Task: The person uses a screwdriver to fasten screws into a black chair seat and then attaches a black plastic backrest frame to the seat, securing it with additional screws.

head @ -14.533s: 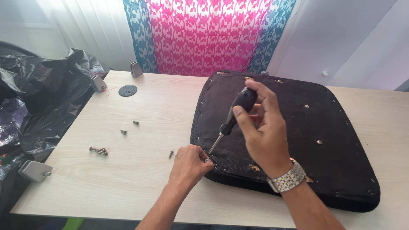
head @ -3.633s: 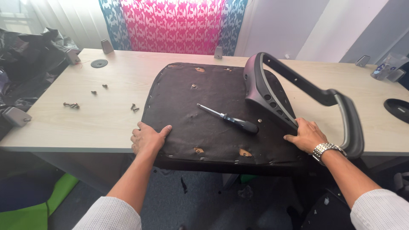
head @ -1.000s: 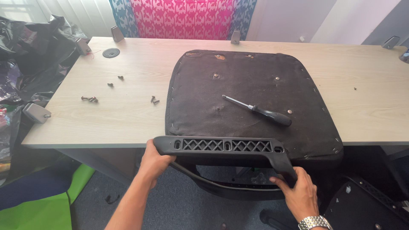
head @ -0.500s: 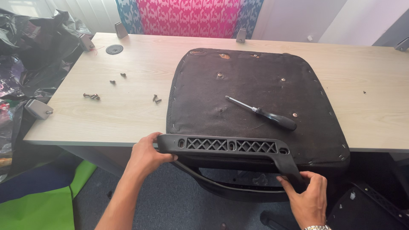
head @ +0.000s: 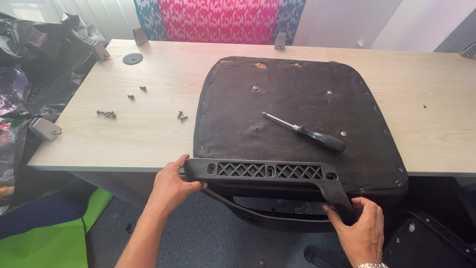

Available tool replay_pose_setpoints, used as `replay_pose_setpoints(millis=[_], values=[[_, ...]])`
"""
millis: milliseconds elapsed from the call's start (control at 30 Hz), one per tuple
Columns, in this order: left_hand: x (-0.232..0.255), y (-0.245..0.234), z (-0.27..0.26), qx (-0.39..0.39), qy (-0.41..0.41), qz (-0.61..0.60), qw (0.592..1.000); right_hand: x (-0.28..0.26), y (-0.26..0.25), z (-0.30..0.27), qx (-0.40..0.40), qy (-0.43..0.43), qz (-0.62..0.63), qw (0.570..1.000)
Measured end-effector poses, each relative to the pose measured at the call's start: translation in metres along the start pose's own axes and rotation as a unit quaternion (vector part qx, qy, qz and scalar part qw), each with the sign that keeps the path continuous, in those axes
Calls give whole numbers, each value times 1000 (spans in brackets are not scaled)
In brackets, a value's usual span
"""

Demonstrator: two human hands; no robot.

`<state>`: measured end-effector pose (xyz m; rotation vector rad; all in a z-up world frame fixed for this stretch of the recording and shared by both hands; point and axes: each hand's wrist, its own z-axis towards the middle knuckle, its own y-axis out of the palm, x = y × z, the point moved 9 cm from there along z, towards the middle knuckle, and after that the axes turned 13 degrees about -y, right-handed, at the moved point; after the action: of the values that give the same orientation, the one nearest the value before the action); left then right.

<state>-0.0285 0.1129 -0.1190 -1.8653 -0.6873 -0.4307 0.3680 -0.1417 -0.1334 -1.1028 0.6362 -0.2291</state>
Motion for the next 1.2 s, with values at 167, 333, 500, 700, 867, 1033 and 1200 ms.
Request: replay_pose_setpoints(millis=[167,333,500,700,867,1033,1200], values=[[-2,0,-3,-1,-2,-38,999,-42,-35,-7,92,-117,8,989],[-1,-4,-10,12,14,-35,999,-103,-59,-4,148,-187,147,960],[2,-7,-20,32,23,-38,999,-190,-38,36,40,-388,89,916],[-1,-7,-25,44,17,-42,998,-193,-6,45,-76,-387,51,918],[-2,-6,-26,47,13,-24,999,-189,0,45,-67,-390,49,917],[4,-11,-31,44,27,-39,998,-185,0,48,-77,-381,40,920],[3,-18,-35,35,49,-50,997,-184,3,51,-80,-393,29,916]])
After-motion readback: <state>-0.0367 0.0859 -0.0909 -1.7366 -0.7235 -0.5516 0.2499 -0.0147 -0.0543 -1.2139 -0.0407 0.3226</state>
